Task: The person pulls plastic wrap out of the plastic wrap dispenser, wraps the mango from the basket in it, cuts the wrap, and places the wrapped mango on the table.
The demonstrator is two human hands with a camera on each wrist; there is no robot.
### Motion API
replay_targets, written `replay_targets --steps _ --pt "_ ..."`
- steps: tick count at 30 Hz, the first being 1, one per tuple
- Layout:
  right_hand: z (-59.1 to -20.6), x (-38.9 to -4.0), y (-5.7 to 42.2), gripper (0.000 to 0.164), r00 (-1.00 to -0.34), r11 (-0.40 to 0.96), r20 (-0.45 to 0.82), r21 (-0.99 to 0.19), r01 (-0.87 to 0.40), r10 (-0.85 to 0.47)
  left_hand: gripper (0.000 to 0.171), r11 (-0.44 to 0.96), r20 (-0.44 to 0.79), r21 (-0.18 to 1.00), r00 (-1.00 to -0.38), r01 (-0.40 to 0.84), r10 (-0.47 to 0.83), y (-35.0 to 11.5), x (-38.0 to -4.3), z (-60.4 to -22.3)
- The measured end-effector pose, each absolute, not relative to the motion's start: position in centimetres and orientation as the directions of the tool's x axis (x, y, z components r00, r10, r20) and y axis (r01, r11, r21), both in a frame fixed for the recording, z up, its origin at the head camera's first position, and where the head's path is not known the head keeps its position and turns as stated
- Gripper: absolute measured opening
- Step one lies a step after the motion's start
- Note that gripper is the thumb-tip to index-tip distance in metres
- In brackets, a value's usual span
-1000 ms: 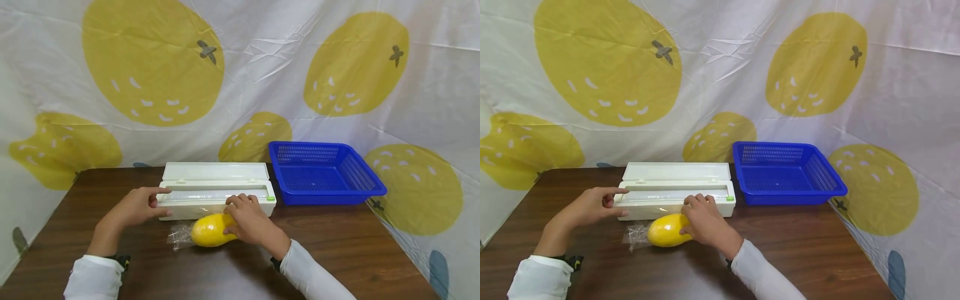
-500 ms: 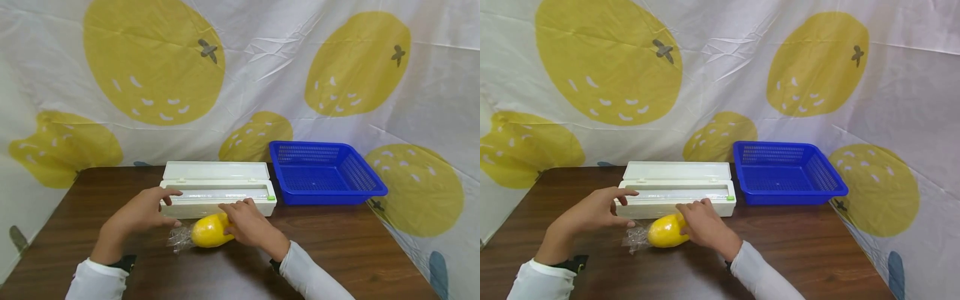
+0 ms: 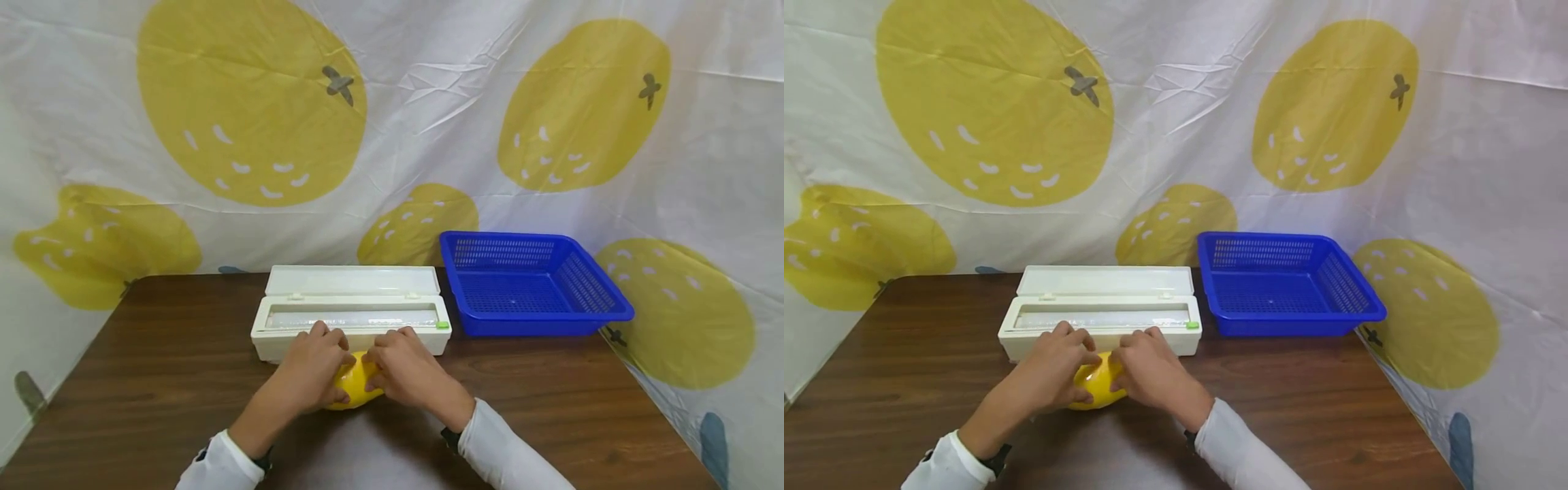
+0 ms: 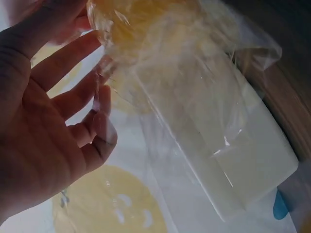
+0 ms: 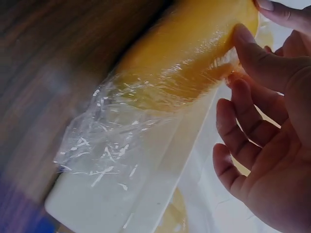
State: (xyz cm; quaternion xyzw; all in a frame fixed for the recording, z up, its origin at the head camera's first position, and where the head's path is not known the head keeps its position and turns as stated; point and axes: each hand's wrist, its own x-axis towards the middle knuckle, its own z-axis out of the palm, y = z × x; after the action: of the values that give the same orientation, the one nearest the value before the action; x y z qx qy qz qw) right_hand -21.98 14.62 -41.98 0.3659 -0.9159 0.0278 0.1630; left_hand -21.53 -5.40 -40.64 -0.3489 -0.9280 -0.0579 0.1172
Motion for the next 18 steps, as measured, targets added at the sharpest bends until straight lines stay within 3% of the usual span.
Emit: replay_targets --steps 7,13,18 --pt "-42.2 -22.1 14.7 0.025 -0.675 0.734 0.360 0.043 -0.677 -0.644 0.054 0.758 0.249 -0.024 -0.730 0.652 0.637 -5.0 -21.1 -41.3" --pt "-42.0 -21.9 15.0 0.026 -0.674 0.738 0.378 0.039 -0.674 -0.635 0.052 0.742 0.293 -0.086 -0.695 0.665 0.657 -4.8 -21.0 -41.6" --pt "-41.1 -22.2 15.5 0.024 -0.631 0.711 0.497 -0.041 -0.702 -0.595 0.044 0.708 0.349 -0.104 -0.641 0.699 0.684 -4.8 -20.9 -41.1"
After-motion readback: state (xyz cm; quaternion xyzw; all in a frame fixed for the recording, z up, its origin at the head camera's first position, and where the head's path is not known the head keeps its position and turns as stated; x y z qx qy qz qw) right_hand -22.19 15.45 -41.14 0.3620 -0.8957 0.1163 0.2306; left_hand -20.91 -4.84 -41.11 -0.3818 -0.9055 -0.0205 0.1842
